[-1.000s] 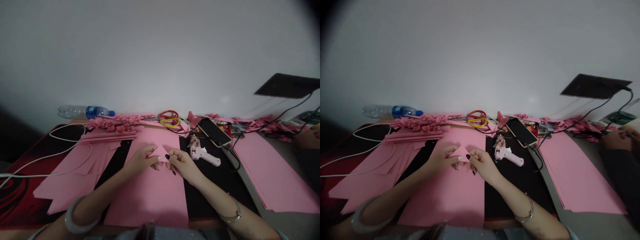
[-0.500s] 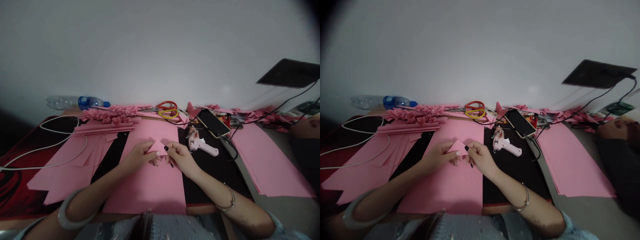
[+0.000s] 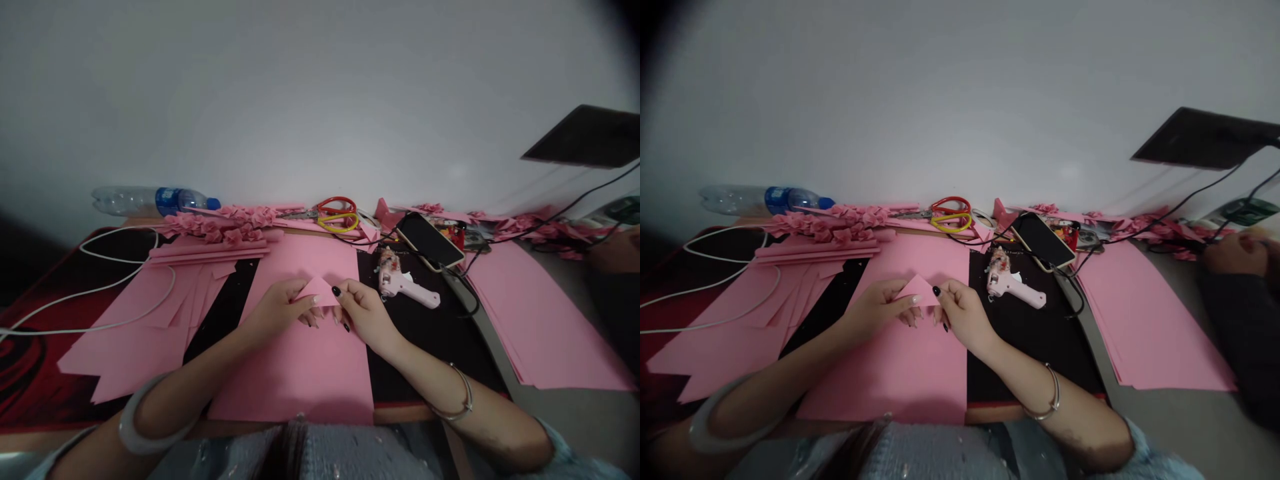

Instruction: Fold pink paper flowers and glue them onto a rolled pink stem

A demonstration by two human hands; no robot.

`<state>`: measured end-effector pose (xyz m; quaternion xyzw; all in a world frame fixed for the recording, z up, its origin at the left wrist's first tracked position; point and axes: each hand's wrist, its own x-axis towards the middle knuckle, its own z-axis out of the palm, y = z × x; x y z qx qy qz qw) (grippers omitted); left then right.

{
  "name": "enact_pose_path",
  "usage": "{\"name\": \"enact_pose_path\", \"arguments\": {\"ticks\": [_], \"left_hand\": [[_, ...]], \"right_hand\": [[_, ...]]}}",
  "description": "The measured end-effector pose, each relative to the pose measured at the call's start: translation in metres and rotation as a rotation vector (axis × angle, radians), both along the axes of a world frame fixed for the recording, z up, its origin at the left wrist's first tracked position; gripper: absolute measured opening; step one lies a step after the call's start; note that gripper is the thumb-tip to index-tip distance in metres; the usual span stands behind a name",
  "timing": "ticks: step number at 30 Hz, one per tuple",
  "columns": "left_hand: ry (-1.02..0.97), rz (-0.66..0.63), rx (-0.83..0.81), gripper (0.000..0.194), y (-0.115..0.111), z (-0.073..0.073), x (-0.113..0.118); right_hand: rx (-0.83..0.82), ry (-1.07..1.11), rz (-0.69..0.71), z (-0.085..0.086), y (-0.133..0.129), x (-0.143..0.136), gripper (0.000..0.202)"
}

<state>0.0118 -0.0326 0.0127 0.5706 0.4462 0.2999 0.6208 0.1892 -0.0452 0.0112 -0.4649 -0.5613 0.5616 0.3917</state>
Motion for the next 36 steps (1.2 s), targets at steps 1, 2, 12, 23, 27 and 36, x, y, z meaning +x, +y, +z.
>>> {"name": "enact_pose_path", "arguments": {"ticks": [1,2,12,23,27,36], "left_hand": [[-0.001,0.002,0.001,0.016,-0.0001,-0.0002,0.0000],[-0.002,0.005,0.003,0.016,-0.0001,-0.0002,0.0000],[0.007,0.023,-0.001,0.016,0.0006,-0.0013,0.0001],[0.026,-0.125,0.023,0.019,0.0001,0.0026,-0.0018],[0.001,-0.123,0.039,0.031,0.0001,0.0015,-0.0021],[-0.016,-0.233,-0.027,0.036,-0.0037,-0.0022,-0.0021]], "right_hand": [[0.004,-0.007,-0.003,0.0005,-0.0003,-0.0002,0.030],[0.011,-0.012,-0.006,0.0009,-0.0006,-0.0004,0.030],[0.025,-0.021,0.007,-0.0046,-0.0005,0.0006,0.030],[-0.019,0.022,0.102,-0.0067,0.0011,-0.0007,0.026],[0.006,0.023,0.099,-0.0083,0.0011,0.0001,0.027],[0.098,-0.118,0.152,0.0011,0.0011,0.0001,0.029]]}}
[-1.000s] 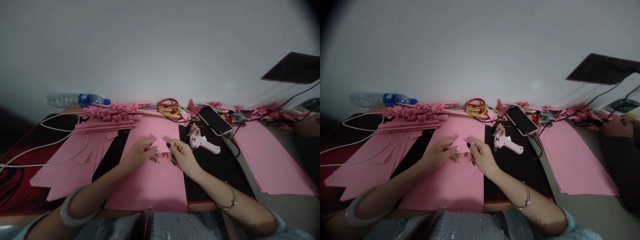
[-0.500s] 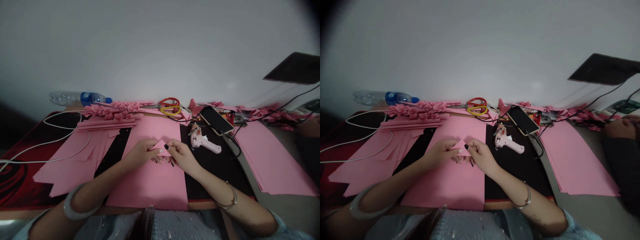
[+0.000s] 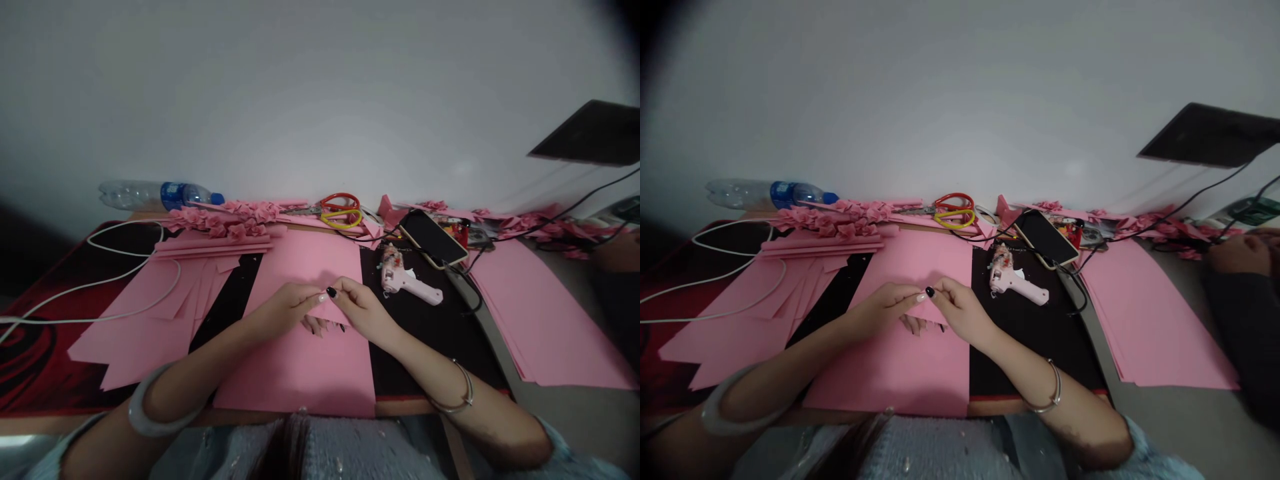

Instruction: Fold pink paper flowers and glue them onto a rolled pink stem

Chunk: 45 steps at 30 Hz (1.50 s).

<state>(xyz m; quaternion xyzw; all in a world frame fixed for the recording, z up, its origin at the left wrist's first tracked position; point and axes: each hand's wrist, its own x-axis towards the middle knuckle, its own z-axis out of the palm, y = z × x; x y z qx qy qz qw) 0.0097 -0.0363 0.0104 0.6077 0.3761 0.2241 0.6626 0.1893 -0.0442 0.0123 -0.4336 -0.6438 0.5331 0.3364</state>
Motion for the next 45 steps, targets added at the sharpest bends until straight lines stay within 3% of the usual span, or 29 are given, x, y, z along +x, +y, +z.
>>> {"name": "enact_pose_path", "arguments": {"ticks": [3,15,22,28,33,38,45], "left_hand": [[0.014,-0.038,-0.043,0.033,-0.002,0.000,0.000],[0.014,-0.109,-0.034,0.026,-0.002,-0.006,0.001],[0.047,0.027,-0.057,0.035,0.001,-0.001,0.002],[0.010,0.220,-0.019,0.036,0.004,0.006,0.004],[0.055,0.252,0.018,0.033,0.004,0.007,0.002],[0.182,0.309,0.221,0.049,0.006,0.005,-0.003],[0.089,0.347,0.229,0.032,0.013,0.000,-0.007]], "right_hand": [[0.093,-0.064,0.004,0.001,0.001,0.001,0.029],[0.155,-0.151,0.019,0.001,0.003,0.003,0.039],[0.130,-0.107,-0.072,-0.002,0.005,0.003,0.040],[-0.084,-0.034,0.053,0.000,0.003,0.003,0.040],[-0.040,-0.029,-0.095,0.001,0.005,0.004,0.044],[-0.058,0.011,-0.177,-0.001,0.007,0.004,0.043],[-0.040,0.111,-0.214,-0.004,0.012,0.006,0.032]]}}
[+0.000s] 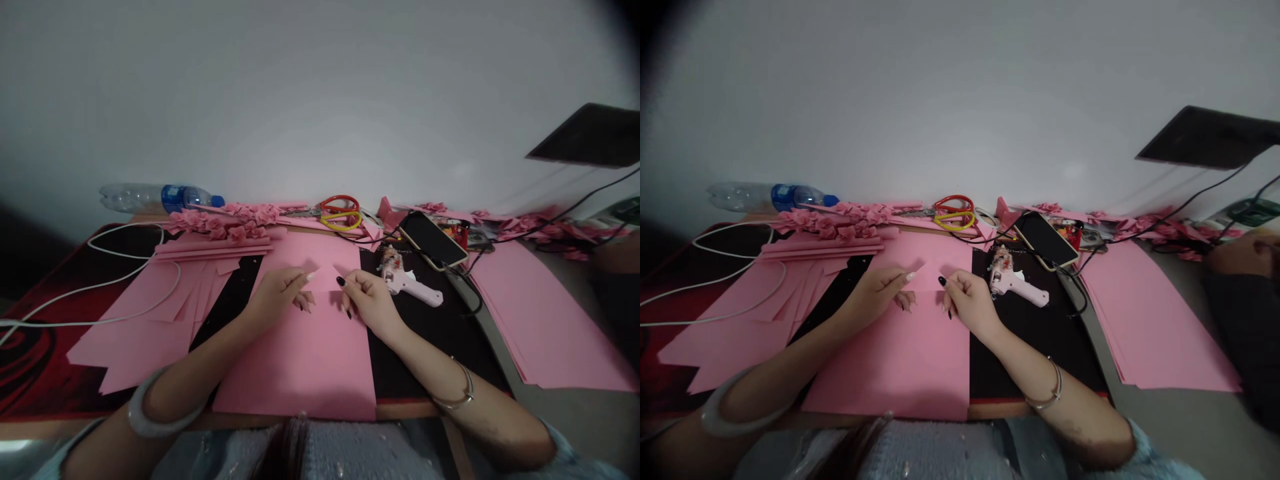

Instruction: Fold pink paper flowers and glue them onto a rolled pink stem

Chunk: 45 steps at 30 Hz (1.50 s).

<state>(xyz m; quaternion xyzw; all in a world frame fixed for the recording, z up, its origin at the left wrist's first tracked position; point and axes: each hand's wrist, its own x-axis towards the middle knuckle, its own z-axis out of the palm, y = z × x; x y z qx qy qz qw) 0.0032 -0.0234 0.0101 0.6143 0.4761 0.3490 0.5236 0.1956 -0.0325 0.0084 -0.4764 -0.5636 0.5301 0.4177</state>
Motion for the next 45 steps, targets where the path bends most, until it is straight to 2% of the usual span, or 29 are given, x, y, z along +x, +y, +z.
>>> {"name": "enact_pose_path", "arguments": {"ticks": [4,6,8,10,12,15,18,20,25,29,39,45], "left_hand": [[0.059,0.044,0.154,0.022,0.001,0.001,-0.002],[0.142,0.009,0.238,0.023,0.000,0.003,-0.002],[0.229,-0.023,0.248,0.030,0.000,0.005,-0.001],[0.255,-0.041,0.192,0.031,-0.002,0.005,-0.001],[0.211,-0.073,0.117,0.026,-0.003,0.005,0.000],[0.140,-0.186,0.014,0.020,-0.007,0.003,0.003],[0.108,-0.305,-0.111,0.009,-0.011,0.003,0.008],[0.089,-0.316,-0.154,0.008,-0.014,0.004,0.011],[-0.004,-0.290,-0.216,0.010,-0.016,0.007,0.014],[-0.041,-0.344,-0.254,0.010,-0.014,0.007,0.013],[0.007,-0.390,-0.146,0.014,-0.011,0.007,0.007],[-0.041,-0.355,-0.228,0.014,-0.012,0.004,0.010]], "right_hand": [[0.018,-0.026,0.018,0.001,-0.003,-0.001,0.030],[0.036,-0.063,0.087,0.000,-0.006,-0.002,0.027],[0.065,-0.110,0.172,-0.002,-0.009,-0.003,0.023],[0.105,-0.169,0.217,-0.001,-0.012,-0.003,0.019],[0.176,-0.244,0.202,0.001,-0.013,-0.003,0.015],[0.327,-0.373,0.198,0.005,-0.013,-0.004,0.014],[0.452,-0.458,0.287,0.005,-0.013,-0.005,0.018],[0.487,-0.459,0.324,0.004,-0.013,-0.006,0.021],[0.438,-0.384,0.282,0.003,-0.014,-0.007,0.028],[0.447,-0.349,0.248,0.003,-0.015,-0.006,0.030],[0.419,-0.324,0.205,0.001,-0.015,-0.006,0.029],[0.357,-0.319,0.201,-0.001,-0.012,-0.005,0.026]]}}
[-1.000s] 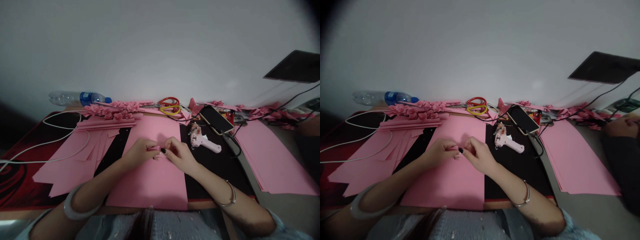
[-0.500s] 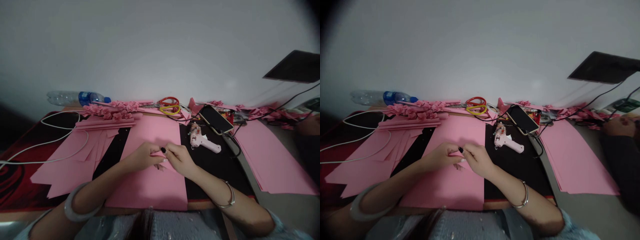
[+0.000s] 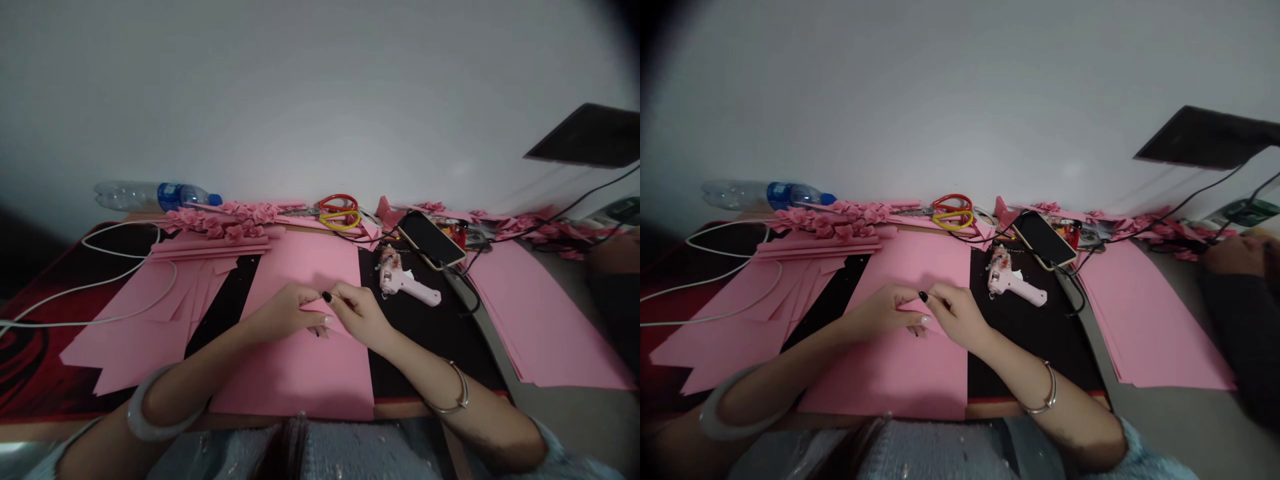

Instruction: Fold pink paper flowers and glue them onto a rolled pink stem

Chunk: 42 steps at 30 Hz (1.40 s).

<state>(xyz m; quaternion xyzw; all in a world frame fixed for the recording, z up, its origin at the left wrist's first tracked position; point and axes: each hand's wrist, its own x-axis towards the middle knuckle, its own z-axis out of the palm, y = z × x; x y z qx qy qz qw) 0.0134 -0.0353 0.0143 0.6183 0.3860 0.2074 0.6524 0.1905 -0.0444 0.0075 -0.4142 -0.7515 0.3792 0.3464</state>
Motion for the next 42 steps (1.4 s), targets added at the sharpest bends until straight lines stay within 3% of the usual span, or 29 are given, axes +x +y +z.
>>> {"name": "enact_pose_path", "arguments": {"ticks": [7,14,23,31,33,38,42], "left_hand": [[-0.008,0.023,-0.044,0.010,0.000,-0.001,0.000],[-0.043,0.052,-0.049,0.018,0.000,-0.001,-0.001],[-0.146,0.378,-0.040,0.035,0.010,0.002,-0.005],[-0.150,0.435,-0.061,0.028,0.011,-0.002,-0.006],[-0.142,0.432,-0.073,0.026,0.011,-0.002,-0.006],[-0.117,0.368,-0.128,0.033,0.010,0.003,-0.005],[-0.101,0.363,-0.167,0.043,0.010,0.006,-0.004]], "right_hand": [[-0.071,-0.021,0.050,0.000,0.000,0.001,0.024],[-0.067,-0.008,0.006,0.002,0.002,0.000,0.031],[-0.281,0.179,-0.027,-0.002,0.002,0.004,0.037],[-0.398,0.350,0.019,-0.003,0.007,0.003,0.022],[-0.378,0.358,-0.007,-0.002,0.008,0.003,0.015],[-0.201,0.287,-0.027,0.001,0.010,0.004,0.032],[-0.070,0.220,0.004,0.004,0.012,0.006,0.019]]}}
